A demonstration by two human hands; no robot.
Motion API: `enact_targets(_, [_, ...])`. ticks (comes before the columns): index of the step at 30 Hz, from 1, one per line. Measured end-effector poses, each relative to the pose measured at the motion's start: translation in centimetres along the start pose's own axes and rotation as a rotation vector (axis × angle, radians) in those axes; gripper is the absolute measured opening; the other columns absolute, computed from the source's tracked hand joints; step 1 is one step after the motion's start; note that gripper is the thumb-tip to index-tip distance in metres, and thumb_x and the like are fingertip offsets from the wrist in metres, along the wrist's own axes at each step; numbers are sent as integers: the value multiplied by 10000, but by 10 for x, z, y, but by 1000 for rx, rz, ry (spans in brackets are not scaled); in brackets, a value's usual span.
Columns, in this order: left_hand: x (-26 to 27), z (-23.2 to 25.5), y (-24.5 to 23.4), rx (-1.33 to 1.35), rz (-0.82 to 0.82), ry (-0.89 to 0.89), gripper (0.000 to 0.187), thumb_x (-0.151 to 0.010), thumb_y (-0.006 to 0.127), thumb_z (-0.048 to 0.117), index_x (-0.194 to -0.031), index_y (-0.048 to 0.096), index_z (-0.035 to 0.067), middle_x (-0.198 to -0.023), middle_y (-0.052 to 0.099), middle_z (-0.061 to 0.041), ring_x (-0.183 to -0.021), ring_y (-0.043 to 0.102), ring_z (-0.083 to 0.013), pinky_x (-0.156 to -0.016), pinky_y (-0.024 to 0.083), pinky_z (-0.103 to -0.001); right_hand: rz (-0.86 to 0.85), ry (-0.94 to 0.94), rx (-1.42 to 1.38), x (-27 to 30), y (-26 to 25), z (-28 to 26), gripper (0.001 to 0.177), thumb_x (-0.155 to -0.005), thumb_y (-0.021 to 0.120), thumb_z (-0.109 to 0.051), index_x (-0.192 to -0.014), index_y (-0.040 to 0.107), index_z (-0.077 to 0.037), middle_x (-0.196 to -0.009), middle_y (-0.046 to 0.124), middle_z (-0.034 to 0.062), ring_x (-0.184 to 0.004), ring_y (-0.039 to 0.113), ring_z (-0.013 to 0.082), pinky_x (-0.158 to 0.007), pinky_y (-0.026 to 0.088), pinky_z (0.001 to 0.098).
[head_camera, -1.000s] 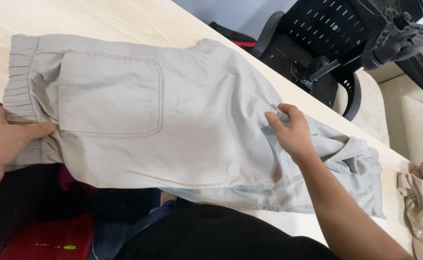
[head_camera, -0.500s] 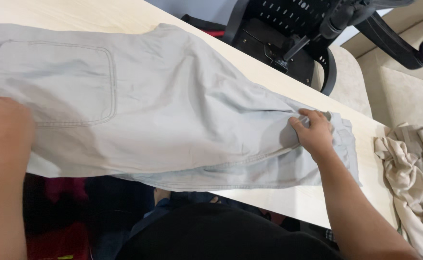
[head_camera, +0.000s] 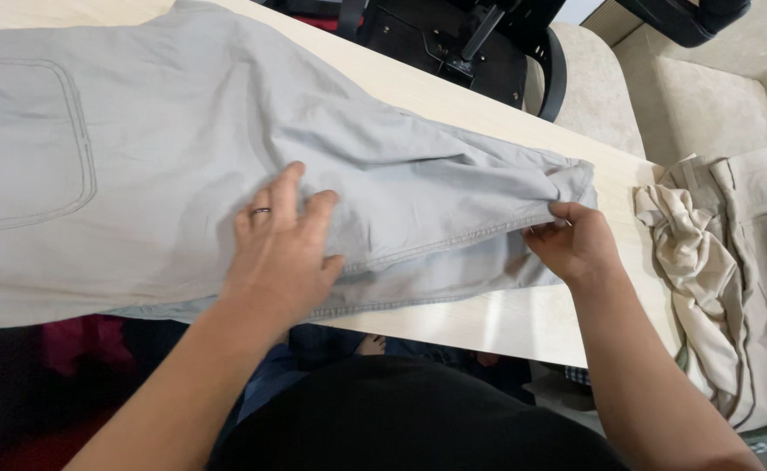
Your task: The person folds a pair of light gray trousers on a light-colored table. They lay the trousers flat, smooth them, fold one leg over the other, then fold the garment in half and again into a compact rectangle.
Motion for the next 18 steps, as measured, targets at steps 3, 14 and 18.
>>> enact_targets(3, [-10, 45, 17, 35, -21, 93, 736, -789, 800, 326, -1421, 486, 116, -1532, 268, -199, -1424, 299, -402, -1131, 228, -595, -289, 26, -463, 17, 25, -18, 526, -887, 421, 24, -1403, 406, 129, -1474, 480, 285, -1315, 567, 414, -1079, 490, 546])
enact_targets(14, [-43, 66, 38, -190, -15, 92, 370, -967, 536, 79, -1329, 555, 152, -1260, 589, -84, -1208, 580, -273, -1010, 457, -460, -403, -105, -647, 24, 38, -95, 577, -879, 755, -252, -1360, 528, -28, -1453, 591, 187, -1416, 554, 362, -1253, 429, 550])
enact_targets(18, [-32, 64, 36, -146, 35, 147, 454, -930, 526, 19, -1363, 546, 154, -1333, 564, -74, -1246, 546, -264, -1055, 422, -466, -692, -338, -595, 31, 19, -132, 477, -869, 728, -155, -1308, 568, -61, -1460, 588, 131, -1478, 510, 337, -1323, 350, 531])
Point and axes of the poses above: each hand's wrist, its own x-axis away from the middle knuckle, its own y-axis out of the palm, z = x × y, the point moved 7 cm from there along -x, towards the middle knuckle
